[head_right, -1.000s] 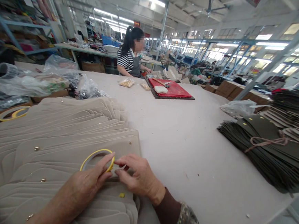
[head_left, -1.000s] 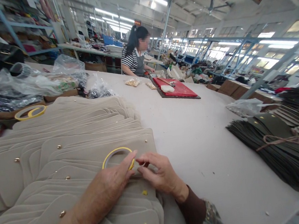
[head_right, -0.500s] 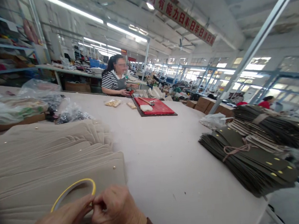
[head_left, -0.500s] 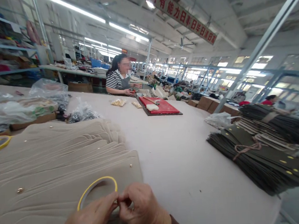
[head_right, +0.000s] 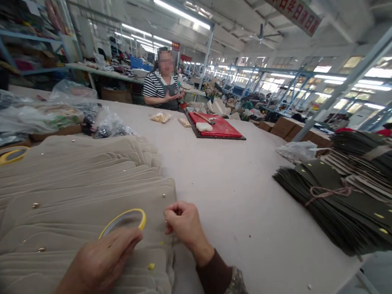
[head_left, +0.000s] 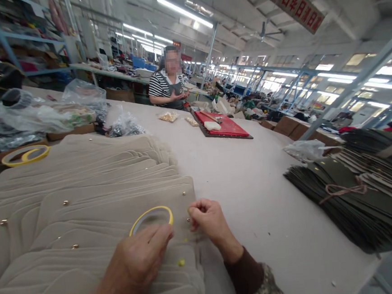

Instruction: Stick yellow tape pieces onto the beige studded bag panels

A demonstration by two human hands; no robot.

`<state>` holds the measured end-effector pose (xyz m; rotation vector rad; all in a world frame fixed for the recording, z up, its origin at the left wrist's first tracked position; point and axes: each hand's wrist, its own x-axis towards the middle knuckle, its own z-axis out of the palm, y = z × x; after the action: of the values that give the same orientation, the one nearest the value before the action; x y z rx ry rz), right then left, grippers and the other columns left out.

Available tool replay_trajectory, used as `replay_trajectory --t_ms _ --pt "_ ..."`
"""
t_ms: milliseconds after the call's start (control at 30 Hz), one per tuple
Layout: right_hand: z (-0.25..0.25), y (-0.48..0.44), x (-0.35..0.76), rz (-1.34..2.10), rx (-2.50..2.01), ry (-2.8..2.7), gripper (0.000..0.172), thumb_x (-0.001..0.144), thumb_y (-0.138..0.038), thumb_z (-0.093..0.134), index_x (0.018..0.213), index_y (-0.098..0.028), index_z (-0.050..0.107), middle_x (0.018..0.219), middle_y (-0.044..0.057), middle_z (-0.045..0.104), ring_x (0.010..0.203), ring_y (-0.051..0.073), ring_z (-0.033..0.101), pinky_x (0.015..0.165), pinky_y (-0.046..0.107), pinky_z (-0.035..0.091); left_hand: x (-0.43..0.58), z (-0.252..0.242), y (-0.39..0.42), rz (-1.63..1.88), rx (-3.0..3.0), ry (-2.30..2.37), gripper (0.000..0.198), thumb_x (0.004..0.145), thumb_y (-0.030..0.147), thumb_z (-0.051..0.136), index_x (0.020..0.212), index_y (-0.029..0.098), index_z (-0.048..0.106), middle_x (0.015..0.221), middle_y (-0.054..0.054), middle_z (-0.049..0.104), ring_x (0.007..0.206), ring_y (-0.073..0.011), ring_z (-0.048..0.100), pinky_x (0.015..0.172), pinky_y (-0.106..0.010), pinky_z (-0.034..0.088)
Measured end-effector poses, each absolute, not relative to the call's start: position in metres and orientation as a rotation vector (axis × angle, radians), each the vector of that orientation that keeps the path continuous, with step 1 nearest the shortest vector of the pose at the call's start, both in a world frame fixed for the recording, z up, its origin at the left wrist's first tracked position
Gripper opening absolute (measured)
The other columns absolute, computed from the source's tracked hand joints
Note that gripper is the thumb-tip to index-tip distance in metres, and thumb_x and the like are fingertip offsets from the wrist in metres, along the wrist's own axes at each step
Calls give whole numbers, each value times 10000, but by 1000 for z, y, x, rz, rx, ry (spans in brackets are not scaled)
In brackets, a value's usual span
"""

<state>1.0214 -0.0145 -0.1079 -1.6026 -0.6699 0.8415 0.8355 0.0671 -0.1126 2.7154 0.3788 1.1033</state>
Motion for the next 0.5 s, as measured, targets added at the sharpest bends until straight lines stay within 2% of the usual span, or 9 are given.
replay_trajectory --t_ms 133,267,400,500 --pt "-118 -22 1052 1022 -1667 -751 238 671 -357 704 719 -130 655 514 -36 620 367 60 494 375 161 377 839 -117 69 712 2910 492 242 935 102 406 877 216 611 796 -18 641 743 -178 610 677 -281 510" --pt "-122 -26 1050 1043 -1789 -865 177 731 -313 661 716 -136 653 512 -50 585 358 50 455 366 158 361 844 -109 70 298 2981 586 264 872 17 430 914 202 614 868 -46 652 837 -242 608 719 -366 521" --pt "-120 -25 1040 918 -1890 -979 126 755 -232 587 708 -148 668 522 -42 583 398 72 459 401 181 369 846 -102 71 200 2969 606 250 875 21 438 896 198 613 901 -55 645 872 -240 591 746 -365 512" --pt "-117 -23 1035 714 -1925 -1139 150 762 -189 562 673 -157 679 572 -17 630 495 104 528 483 203 401 847 -101 71 166 2973 622 262 867 11 436 891 198 618 892 -52 644 859 -228 580 740 -344 494"
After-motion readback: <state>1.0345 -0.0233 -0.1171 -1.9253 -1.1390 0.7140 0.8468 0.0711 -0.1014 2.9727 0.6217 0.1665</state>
